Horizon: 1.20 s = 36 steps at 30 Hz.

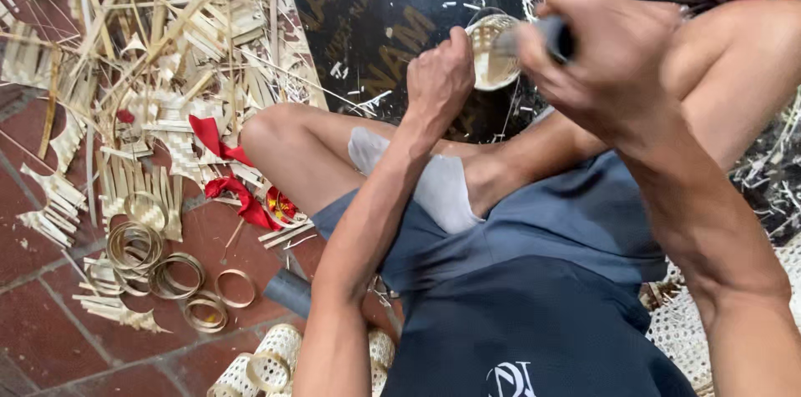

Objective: The person sits on the floor weaving thin bamboo strips and trimming them with a knife. They fit a woven bamboo disc into a perforated bamboo cup-shaped basket body, press it into place, and wrap a strip around the rim, working among piles of bamboo strips and finished baskets.

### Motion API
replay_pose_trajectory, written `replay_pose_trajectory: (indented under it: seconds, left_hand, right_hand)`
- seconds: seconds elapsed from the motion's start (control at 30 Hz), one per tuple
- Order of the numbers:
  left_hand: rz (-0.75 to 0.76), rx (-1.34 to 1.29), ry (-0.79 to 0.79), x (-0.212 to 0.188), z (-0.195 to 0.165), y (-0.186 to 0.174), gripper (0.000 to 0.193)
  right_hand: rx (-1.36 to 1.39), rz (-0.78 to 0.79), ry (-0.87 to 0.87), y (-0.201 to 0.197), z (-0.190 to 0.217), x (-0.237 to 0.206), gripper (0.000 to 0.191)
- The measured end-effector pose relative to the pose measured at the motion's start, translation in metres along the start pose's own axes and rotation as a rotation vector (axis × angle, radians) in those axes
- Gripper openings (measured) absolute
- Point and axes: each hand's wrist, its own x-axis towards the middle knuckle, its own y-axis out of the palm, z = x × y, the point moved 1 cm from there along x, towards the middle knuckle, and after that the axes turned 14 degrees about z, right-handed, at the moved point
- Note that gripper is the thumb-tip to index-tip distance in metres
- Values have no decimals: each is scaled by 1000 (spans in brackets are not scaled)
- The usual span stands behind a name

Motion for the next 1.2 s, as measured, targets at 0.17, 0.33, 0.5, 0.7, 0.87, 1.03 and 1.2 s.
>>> replay_pose_trajectory:
  seconds: [0.17,0.33,0.5,0.7,0.87,1.03,1.2]
  left_hand:
    - [0,17,15,4,4,4,9]
    - [-11,-10,29,3,5,4,10]
    - [76,-103,-18,2,8,-7,20]
    - [-70,-214,73,-7,11,-28,20]
    - [133,-882,-142,-11,22,-46,18]
    - [291,-983,-190,-2,29,-59,22]
    - [305,-988,-204,-7,33,-59,21]
  right_hand:
    - [11,-25,11,7,4,8,30]
    - [84,-86,-44,15,3,3,30]
    - [241,-156,-84,33,-7,-11,29]
    - [253,-96,-58,43,-11,-21,30]
    - [216,-92,-94,44,-2,-14,27]
    - [256,-116,-103,44,-1,-6,27]
    - [276,-140,-109,39,-1,-5,29]
